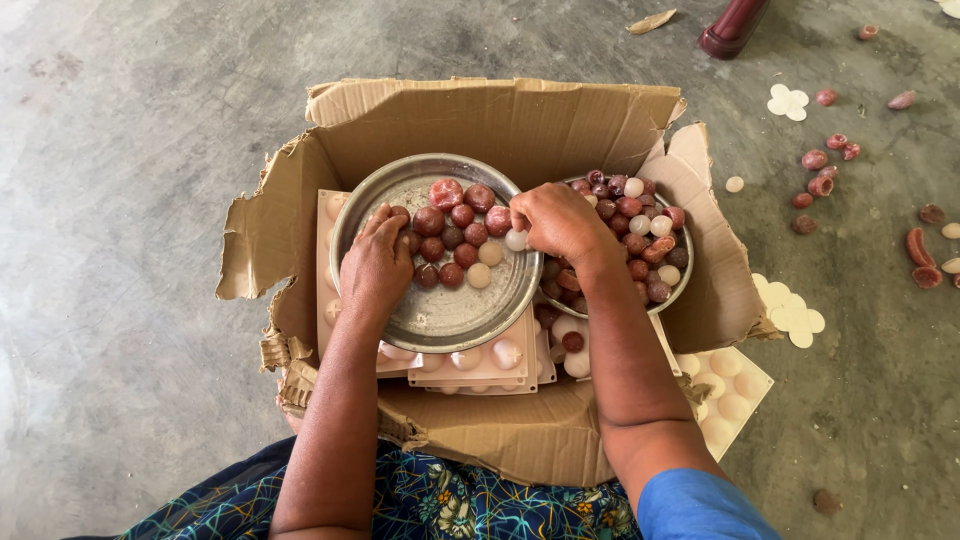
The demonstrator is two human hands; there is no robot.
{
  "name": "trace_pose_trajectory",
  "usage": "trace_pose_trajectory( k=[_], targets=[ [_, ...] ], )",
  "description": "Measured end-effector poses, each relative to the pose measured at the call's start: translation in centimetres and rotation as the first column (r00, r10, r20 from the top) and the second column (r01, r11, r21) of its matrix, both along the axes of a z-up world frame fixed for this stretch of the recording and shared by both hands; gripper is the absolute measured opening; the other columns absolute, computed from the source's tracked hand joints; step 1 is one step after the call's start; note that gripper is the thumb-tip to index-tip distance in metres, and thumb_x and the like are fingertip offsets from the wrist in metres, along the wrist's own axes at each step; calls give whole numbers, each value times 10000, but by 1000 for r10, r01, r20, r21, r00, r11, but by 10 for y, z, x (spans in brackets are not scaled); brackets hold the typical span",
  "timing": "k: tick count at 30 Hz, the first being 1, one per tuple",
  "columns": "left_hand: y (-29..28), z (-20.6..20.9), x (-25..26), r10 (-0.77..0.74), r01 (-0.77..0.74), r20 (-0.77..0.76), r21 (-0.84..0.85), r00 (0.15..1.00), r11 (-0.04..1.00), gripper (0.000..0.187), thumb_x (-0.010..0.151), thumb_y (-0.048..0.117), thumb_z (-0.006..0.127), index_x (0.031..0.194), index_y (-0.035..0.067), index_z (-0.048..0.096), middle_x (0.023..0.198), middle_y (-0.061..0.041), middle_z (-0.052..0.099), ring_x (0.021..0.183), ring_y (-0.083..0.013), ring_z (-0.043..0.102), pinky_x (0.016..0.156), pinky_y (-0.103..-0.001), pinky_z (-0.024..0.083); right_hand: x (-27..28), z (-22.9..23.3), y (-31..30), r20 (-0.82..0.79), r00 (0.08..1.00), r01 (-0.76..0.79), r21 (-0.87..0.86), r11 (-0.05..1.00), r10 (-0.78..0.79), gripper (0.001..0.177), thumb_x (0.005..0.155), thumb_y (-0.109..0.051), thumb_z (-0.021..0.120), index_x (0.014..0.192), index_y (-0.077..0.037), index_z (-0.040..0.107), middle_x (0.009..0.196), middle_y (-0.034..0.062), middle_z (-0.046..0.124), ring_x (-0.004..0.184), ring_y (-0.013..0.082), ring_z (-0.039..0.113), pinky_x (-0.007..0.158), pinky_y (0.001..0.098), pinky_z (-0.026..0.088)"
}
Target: The person sits on the floor and sorts small round fruits from a metal bowl into a second metal bowl. The person handles the fruits by hand, picking them up and placing them into the other container.
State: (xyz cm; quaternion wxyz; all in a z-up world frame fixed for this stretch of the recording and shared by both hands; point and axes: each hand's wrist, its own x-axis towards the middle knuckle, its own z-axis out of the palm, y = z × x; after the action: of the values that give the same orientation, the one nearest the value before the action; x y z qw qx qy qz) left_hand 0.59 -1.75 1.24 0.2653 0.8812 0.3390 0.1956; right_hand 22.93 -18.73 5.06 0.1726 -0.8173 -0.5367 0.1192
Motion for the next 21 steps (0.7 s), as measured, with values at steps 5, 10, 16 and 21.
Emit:
trace_pose_trajectory(
  k=[5,10,16,21],
  targets=[
    [-1,5,1,7,-7,-24,-18,1000,1000,386,913,164,590,1282,146,704,1528,-68,527,1290,-311,587,1065,-429,465,2,-7,6,10,1000,-24,-11,1000,24,232,655,50,795,822,-102,743,856,96,776,815,252,760,728,388,578],
    [-2,8,1,12,-13,-39,-30,999,999,383,918,163,586,1284,150,701,1542,-54,513,1263,-306,613,1041,-429,485,3,-13,8,-51,998,-40,20,999,41,225,662,43,802,820,-112,765,873,73,788,811,214,770,725,365,594],
    [-4,10,2,20,-23,-77,-38,997,999,385,923,170,576,1287,161,699,1540,-38,514,1253,-309,614,1038,-431,481,7,1,0,-135,990,-47,5,999,47,268,634,-10,863,868,-101,772,871,78,784,790,203,756,708,361,579],
    [-4,10,-1,15,-16,-29,-29,999,999,342,948,206,585,1258,148,717,1517,-53,540,1253,-316,615,1045,-422,479,46,9,-38,-158,963,240,145,960,-217,228,734,-62,842,942,-125,773,897,65,792,815,204,771,736,342,588]
  ],
)
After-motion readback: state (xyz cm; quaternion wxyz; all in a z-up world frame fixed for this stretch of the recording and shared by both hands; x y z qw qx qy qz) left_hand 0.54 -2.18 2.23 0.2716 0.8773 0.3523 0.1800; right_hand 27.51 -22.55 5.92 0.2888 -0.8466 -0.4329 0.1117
